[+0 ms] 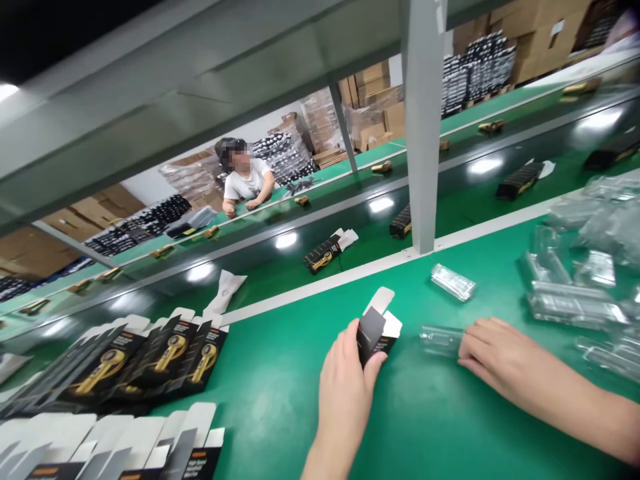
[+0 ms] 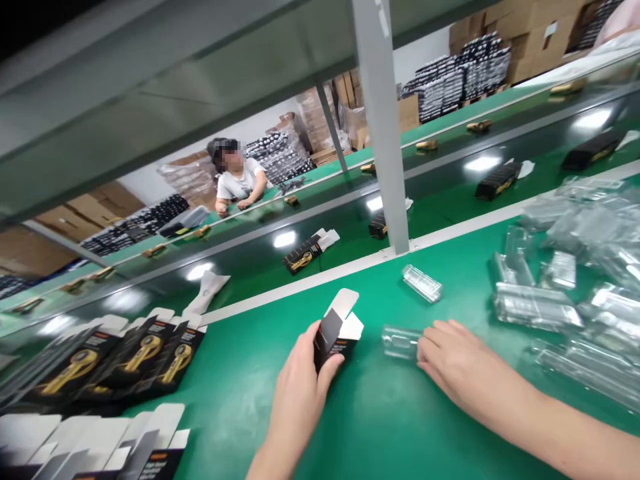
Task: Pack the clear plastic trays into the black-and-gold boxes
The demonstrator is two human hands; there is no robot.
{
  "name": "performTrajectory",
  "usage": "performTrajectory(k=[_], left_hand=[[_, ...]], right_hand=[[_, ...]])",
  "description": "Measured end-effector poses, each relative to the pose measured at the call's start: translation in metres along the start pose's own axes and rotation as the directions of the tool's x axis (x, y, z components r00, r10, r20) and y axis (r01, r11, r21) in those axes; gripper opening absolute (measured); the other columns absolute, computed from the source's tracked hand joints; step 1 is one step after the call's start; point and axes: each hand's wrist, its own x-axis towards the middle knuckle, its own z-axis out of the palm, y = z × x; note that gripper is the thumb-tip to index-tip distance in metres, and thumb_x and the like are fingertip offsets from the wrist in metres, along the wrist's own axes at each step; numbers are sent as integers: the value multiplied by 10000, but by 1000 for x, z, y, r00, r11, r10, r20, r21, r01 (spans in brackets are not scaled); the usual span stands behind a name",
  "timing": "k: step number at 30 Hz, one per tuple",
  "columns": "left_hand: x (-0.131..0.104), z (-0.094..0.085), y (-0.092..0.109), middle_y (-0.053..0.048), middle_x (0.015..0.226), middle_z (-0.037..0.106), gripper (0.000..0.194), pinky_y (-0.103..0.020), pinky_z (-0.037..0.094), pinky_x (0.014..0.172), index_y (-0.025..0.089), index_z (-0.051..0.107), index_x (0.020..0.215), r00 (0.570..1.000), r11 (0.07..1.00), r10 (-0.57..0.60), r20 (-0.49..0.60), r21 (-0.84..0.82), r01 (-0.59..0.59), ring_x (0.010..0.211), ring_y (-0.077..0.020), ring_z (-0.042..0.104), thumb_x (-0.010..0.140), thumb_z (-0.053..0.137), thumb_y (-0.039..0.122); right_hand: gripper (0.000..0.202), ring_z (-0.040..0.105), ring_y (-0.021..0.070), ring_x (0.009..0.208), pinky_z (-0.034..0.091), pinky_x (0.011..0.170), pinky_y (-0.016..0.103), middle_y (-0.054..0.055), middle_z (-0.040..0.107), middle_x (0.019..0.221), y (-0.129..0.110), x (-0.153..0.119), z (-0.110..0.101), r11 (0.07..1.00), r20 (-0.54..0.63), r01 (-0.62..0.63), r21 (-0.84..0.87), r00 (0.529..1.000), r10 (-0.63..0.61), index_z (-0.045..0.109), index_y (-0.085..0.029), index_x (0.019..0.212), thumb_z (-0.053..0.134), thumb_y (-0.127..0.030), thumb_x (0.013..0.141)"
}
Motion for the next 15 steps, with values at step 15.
performTrajectory(k=[15], left_hand=[[-1, 1, -8, -91, 1252, 579, 491, -340, 464, 932, 177, 440, 1302, 986, 984, 169, -7, 55, -168, 1108, -223, 558, 866, 538, 380]], right_hand=[[205, 504, 223, 812, 365, 717, 378, 19, 576, 865, 32, 5, -31, 997, -23, -42, 67, 999, 44, 574, -254, 882, 423, -370, 956]])
